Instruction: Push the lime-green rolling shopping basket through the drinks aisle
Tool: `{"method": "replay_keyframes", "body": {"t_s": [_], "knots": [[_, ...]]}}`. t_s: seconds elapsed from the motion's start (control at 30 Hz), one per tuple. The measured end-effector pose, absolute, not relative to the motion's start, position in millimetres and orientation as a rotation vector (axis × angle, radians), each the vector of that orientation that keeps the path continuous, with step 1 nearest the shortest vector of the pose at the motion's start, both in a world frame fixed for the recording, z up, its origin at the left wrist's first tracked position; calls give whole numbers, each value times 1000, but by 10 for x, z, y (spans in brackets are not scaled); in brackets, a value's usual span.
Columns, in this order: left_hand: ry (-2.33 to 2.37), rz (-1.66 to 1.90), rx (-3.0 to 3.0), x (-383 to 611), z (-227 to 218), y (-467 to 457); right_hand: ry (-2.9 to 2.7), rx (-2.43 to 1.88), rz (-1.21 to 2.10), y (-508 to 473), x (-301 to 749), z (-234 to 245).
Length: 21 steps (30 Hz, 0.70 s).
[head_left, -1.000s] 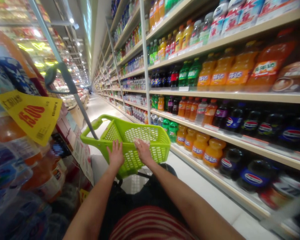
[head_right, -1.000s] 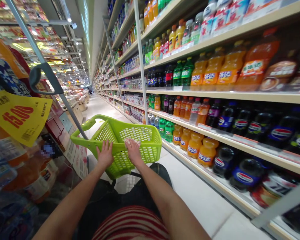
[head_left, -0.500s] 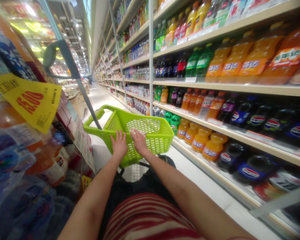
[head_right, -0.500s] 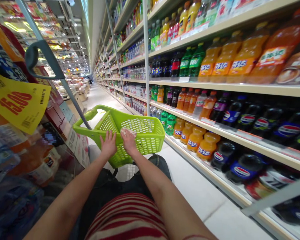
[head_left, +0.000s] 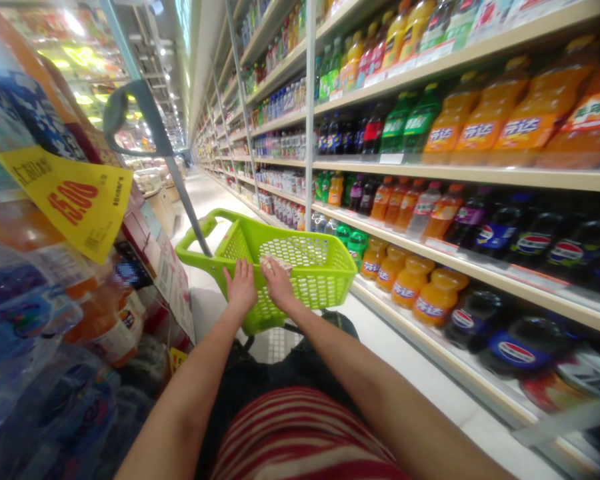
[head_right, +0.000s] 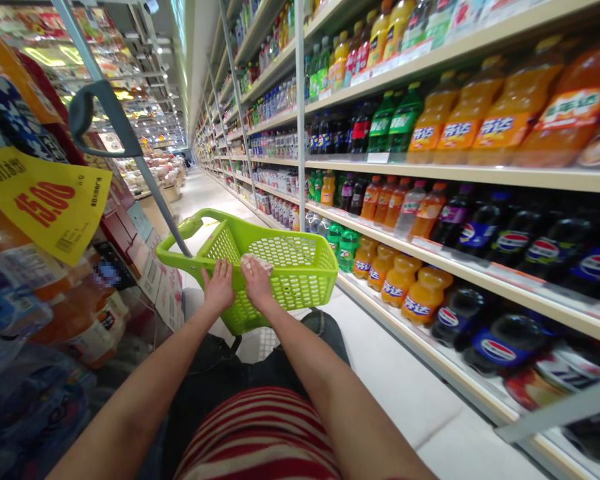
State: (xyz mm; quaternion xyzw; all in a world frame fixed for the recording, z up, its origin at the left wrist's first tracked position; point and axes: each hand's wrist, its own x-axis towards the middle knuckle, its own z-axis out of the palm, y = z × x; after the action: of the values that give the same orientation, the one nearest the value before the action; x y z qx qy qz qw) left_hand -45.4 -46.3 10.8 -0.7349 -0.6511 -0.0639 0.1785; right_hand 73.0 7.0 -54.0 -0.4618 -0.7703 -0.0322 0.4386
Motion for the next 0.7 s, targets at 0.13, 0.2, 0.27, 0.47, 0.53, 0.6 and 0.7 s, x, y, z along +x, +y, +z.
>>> {"method": "replay_keyframes", "body": {"t_s": [0.13, 0.2, 0.27, 0.47, 0.53, 0.6, 0.7], "knots": [[-1841, -237, -2032, -560, 154, -455, -1889, -1212, -129, 63, 891, -575], [-1851, -237, -2028, -585, 167, -458, -1847, -1264, -150, 60, 1061, -634], [-1863, -221, -2037, -574, 172, -469, -1817, -1301, -161, 66, 1176, -682], [-1899, -185, -2043, -476, 180, -513, -1837, -1220, -102, 134, 847, -641], [-1883, -178, -2058, -480, 191, -516, -1868, -1160, -81, 160, 676, -596], [-1844, -171, -2084, -509, 203, -509, -1879, -1138, -72, 175, 609, -568], [-1823, -206, -2060, -581, 213, -488, -1871, -1156, -83, 172, 747, -585]]}}
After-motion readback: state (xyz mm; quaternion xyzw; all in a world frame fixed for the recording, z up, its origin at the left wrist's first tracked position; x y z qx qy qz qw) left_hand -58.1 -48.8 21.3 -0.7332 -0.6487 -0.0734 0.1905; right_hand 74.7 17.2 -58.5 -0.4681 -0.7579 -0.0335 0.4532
